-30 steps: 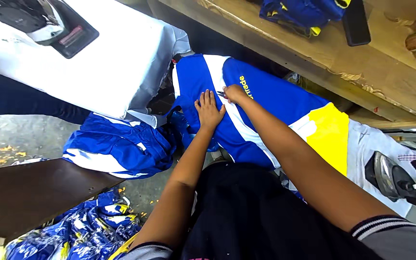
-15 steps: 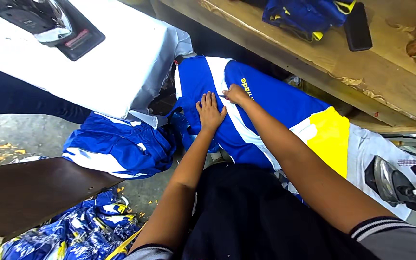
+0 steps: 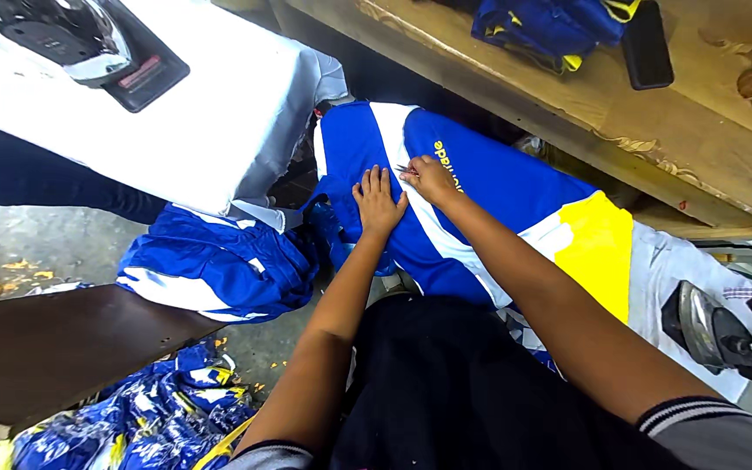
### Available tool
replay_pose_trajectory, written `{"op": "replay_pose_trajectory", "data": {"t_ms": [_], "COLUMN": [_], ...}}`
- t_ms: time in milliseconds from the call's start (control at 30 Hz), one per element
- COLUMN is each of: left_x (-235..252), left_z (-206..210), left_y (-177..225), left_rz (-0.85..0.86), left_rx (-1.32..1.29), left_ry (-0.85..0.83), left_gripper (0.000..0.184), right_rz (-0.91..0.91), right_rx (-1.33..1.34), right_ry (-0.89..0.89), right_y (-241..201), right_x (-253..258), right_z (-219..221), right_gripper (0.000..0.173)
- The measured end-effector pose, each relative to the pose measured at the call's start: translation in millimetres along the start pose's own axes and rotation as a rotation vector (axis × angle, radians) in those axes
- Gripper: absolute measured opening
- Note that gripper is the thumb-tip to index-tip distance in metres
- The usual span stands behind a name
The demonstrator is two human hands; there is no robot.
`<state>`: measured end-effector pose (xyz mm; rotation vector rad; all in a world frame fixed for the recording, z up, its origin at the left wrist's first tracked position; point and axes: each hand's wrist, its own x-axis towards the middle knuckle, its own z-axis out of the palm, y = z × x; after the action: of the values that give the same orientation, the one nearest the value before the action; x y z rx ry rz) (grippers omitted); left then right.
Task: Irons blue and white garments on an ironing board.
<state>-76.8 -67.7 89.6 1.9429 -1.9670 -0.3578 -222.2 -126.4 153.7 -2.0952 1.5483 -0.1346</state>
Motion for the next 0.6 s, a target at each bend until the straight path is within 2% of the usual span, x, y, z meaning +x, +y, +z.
{"op": "replay_pose_trajectory", "data": {"t_ms": [400, 600], "left_x": [0, 0], "left_z": [-2, 1], "left_y": [2, 1], "left_rz": [-0.003, -0.010], "left_rx": [0.049, 0.061], "left_ry": [-0.038, -0.032], "left_gripper": [0.073, 0.076], "right_rz": [-0.071, 0.011], "right_rx": [-0.028, 0.017], "right_ry": [0.151, 0.163], "right_y": [3, -2], "right_x": [1, 3], "right_z": [24, 28], "right_gripper": [0.030, 0.027]}}
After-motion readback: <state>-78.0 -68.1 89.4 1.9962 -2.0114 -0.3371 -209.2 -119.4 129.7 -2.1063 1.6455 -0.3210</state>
